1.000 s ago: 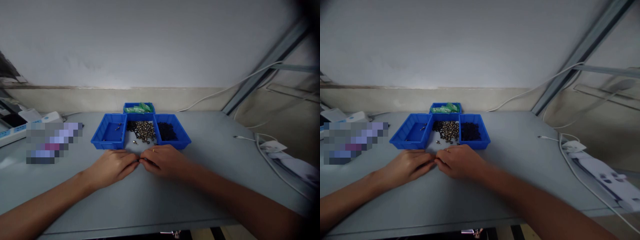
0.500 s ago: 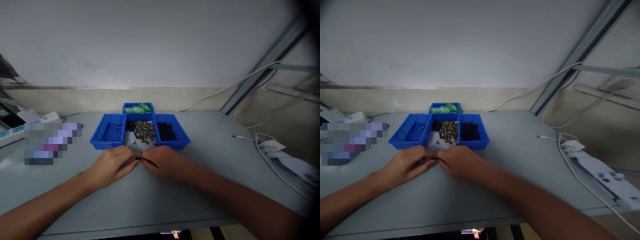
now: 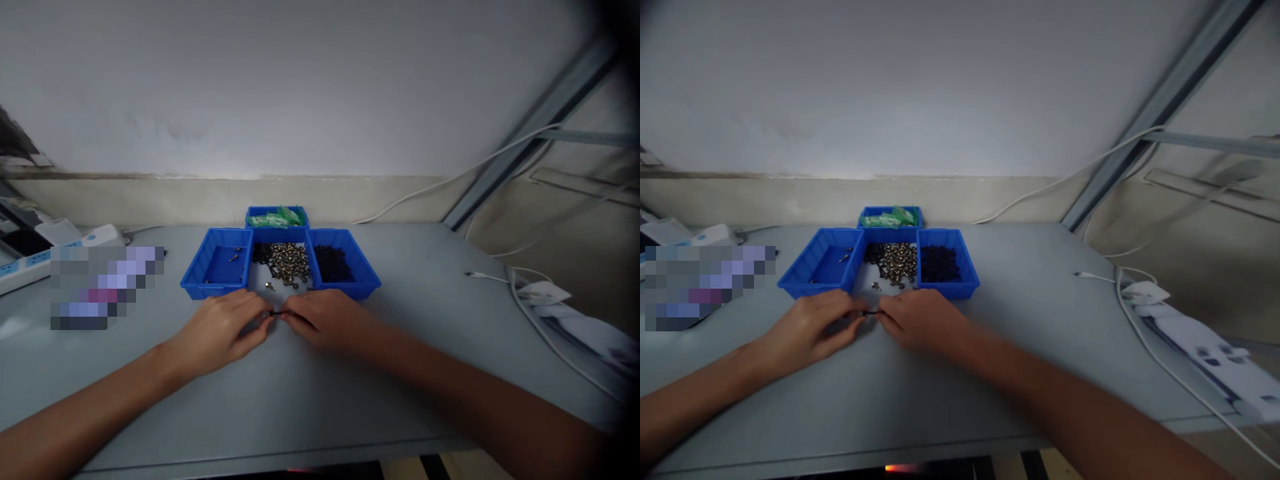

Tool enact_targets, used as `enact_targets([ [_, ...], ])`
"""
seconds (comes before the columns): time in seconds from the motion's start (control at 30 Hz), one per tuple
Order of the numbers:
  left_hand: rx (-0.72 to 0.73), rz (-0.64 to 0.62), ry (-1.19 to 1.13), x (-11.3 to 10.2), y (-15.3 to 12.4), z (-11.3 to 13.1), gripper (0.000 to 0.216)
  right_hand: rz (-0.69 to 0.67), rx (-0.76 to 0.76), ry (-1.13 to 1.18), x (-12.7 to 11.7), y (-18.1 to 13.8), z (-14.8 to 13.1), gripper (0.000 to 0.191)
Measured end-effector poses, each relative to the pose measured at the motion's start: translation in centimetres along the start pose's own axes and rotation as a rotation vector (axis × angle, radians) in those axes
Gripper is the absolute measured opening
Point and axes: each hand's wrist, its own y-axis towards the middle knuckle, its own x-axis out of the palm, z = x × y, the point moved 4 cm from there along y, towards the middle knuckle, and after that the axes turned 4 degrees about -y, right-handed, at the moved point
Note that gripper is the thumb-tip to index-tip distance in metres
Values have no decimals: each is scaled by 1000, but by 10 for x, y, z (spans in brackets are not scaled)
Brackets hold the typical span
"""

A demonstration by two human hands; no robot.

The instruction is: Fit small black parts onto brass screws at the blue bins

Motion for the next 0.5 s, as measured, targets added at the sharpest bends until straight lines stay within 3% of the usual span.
enact_targets([
  [0.13,-62,-83,31,4,1,-1,15,59,-19,-32,-4,-1,-2,22],
  [0.33,14,-134,32,10,0,3,21,131,-147,-24,-5,-5,-11,24],
  [0.5,-85,-145,3,8,0,1,15,74,-71,-14,-3,-2,-5,21],
])
